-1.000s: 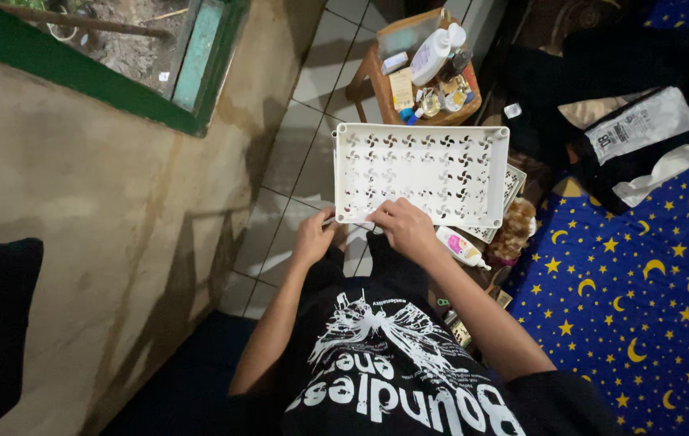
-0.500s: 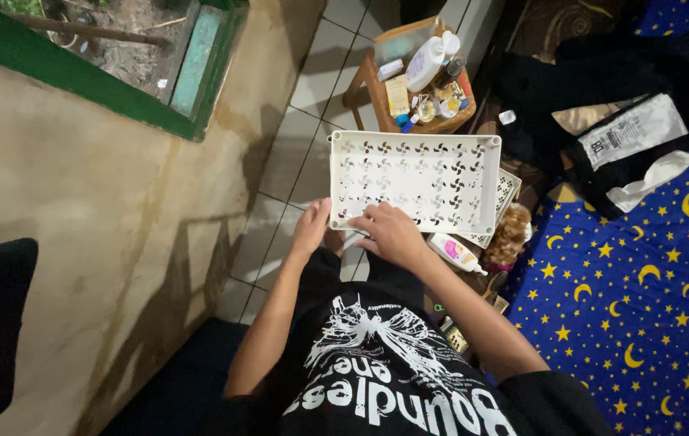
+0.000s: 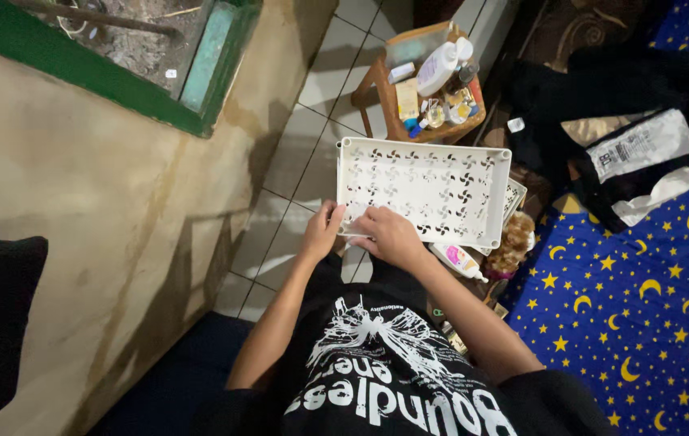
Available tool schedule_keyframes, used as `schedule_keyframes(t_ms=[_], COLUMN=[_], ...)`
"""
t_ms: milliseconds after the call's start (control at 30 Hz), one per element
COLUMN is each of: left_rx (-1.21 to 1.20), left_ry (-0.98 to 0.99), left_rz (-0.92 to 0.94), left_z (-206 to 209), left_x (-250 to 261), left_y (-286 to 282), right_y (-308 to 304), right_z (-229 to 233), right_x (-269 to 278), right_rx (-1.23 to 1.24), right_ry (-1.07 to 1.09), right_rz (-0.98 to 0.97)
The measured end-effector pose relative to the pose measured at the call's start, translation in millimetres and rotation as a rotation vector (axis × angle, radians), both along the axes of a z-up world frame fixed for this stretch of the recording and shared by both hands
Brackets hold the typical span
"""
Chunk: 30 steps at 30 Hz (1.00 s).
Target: The person assembles a white plastic storage shelf by inserting vertical poles into the tray corners and then places various toiletries and small containers onto the shelves.
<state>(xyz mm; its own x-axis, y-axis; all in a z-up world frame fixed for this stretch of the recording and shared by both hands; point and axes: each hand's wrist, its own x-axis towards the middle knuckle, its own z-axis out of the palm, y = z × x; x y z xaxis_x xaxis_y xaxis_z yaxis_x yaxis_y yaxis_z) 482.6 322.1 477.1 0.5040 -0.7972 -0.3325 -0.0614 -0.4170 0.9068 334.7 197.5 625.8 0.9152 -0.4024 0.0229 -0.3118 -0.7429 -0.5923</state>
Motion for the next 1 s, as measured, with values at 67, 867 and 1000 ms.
schedule_keyframes(t_ms=[67,867,1000], left_rx=[0.017,-0.201,-0.236], left_ry=[0.010,-0.457,-0.466], left_rz=[-0.007,-0.050,-0.083], left_z=[-6,36,44], left_x=[8,80,81], left_y=[1,-111,-110], right_y=[-18,-119,-113], right_z=[6,-22,-19], right_x=[13,107,106], right_rx=[0.000,0.039,0.023], right_ry=[-0.036,0.044,0.014], right_rz=[-0.046,-0.069,-0.084])
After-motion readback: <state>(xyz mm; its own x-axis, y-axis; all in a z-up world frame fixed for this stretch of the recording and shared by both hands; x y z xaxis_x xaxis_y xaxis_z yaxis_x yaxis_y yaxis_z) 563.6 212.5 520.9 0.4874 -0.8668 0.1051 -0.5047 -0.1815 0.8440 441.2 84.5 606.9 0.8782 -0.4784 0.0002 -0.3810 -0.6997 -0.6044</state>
